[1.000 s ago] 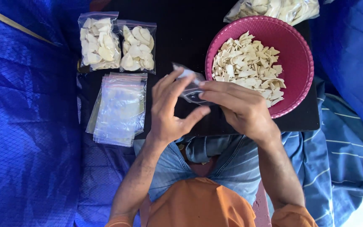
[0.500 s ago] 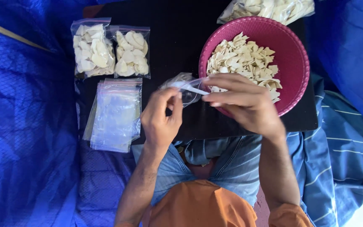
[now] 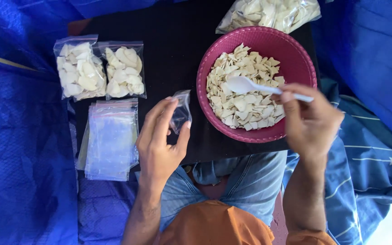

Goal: Bagging dried food flakes from a bowl into small plastic bags using a spoon.

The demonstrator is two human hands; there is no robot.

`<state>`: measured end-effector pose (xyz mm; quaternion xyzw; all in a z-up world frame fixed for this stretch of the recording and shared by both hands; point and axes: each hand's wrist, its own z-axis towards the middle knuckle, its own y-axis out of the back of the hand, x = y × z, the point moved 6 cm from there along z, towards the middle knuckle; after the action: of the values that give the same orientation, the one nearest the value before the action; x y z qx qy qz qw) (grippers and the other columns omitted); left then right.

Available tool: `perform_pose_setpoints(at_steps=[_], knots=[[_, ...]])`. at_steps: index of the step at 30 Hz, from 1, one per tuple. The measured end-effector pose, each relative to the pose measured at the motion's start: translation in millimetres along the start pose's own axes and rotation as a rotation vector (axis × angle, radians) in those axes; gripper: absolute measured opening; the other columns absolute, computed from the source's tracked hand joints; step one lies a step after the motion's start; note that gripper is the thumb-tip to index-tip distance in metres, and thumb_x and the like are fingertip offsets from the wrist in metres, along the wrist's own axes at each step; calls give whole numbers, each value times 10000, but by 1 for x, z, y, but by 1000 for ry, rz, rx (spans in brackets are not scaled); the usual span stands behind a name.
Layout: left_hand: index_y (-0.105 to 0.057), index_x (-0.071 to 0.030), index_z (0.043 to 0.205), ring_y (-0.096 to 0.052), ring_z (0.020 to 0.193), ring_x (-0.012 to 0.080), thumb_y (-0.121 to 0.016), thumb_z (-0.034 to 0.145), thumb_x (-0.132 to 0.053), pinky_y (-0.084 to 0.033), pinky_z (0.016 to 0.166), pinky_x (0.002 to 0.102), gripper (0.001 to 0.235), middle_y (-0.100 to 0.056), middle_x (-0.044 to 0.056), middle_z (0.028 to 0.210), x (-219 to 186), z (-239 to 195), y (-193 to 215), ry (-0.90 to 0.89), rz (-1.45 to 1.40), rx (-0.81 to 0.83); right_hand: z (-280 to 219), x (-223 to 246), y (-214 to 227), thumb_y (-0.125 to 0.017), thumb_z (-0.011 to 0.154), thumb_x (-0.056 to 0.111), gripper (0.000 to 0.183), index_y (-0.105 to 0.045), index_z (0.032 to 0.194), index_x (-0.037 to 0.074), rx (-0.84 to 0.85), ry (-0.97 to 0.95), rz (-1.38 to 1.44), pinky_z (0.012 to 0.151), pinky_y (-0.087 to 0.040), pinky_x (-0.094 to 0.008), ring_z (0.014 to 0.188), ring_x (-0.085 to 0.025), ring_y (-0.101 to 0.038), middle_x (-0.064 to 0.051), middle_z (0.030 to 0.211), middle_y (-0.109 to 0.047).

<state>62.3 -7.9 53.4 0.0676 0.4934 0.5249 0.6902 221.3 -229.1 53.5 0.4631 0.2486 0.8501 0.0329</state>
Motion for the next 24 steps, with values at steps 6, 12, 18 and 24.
perform_pose_setpoints(at_steps=[6, 12, 18, 24], knots=[[-705, -25, 1267, -661, 728, 192, -850, 863, -145, -607, 582, 256, 445, -684, 168, 1163, 8, -4, -6, -95, -29, -164, -7, 1, -18, -761, 1005, 22, 80, -799, 1070, 51, -4, 130, -150, 829, -581, -396, 905, -354, -770, -117, 936, -785], [-709, -10, 1265, -688, 789, 247, -922, 800, -218, -622, 587, 279, 552, -671, 205, 1128, 9, -6, -11, -102, -40, -143, -4, -6, -14, -679, 1064, -42, 71, -748, 1083, -47, -38, -26, -13, 800, -587, -351, 789, -242, -758, -157, 825, -752], [-717, -13, 1245, -713, 879, 283, -908, 808, -273, -635, 702, 358, 544, -682, 186, 1118, 4, -5, -12, -175, -31, -126, -4, -30, -17, -593, 1084, -48, 129, -666, 1133, -143, 13, -240, 256, 776, -631, -415, 861, -298, -743, -290, 960, -727], [-770, -20, 1176, -698, 809, 273, -687, 974, -204, -593, 715, 364, 285, -734, 162, 1061, 3, -4, -8, -230, -105, -108, 0, -42, -14, -553, 1107, -4, 177, -620, 1151, -162, 13, -337, 382, 837, -642, -455, 911, -337, -747, -305, 996, -709]])
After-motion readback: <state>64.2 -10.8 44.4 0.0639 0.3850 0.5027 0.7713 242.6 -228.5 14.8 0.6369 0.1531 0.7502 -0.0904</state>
